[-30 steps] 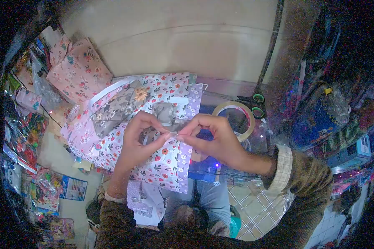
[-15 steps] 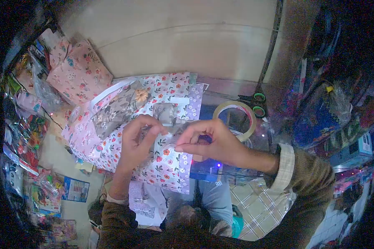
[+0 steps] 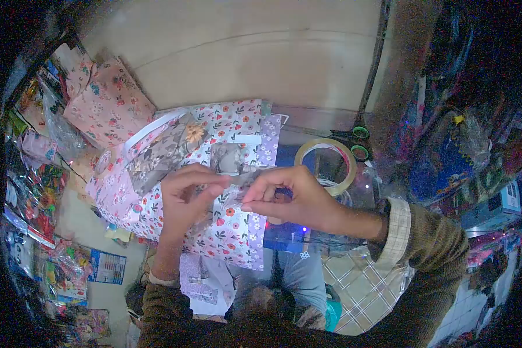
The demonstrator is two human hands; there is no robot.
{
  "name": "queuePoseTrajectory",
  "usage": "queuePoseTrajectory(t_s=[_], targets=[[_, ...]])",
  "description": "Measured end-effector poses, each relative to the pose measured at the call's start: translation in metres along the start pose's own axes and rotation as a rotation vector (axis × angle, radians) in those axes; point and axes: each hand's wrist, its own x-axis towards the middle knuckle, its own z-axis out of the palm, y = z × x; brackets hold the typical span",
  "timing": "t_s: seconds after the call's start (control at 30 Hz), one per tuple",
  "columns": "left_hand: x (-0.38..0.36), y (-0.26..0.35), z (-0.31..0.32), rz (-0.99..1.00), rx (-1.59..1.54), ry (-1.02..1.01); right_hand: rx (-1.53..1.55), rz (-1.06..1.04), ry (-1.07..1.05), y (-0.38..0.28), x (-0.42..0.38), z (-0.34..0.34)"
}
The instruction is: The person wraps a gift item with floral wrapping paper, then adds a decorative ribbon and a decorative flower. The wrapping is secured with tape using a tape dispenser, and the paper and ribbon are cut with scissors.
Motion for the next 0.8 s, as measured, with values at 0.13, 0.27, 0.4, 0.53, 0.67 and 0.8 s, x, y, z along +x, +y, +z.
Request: queuePoseTrajectory(t_s=[0.13,0.27,0.4,0.53,0.67,0.8], targets=[[-0.001,-0.001,-0.001,-0.021,-0.046,0.002,-0.060,0.004,-0.022,-0.002,0.000,-0.001],[-0.005,-0.004,-0.002,-0.097,-0.124,0.025,-0.123,-0.090,-0.027,0.004,0.001,-0.003],[-0.004,0.000,-0.001,-0.082,-0.138,0.027,-0.127,-0.129,-0.041,0.002,0.001,-0.003],[-0.006,-0.003,-0.001,0.083,-0.168,-0.013,0.051,0.012,-0.073,-0.002,0.001,-0.007],[-0.010,-0.010,-0.001,0.336,-0.092,-0.070,0.265,0.141,-0.138,-0.012,0.008,-0.019],[-0.009,-0.009,-0.004,0.355,-0.150,-0.252,0.310,0.170,-0.291,-0.009,0.008,-0.026]])
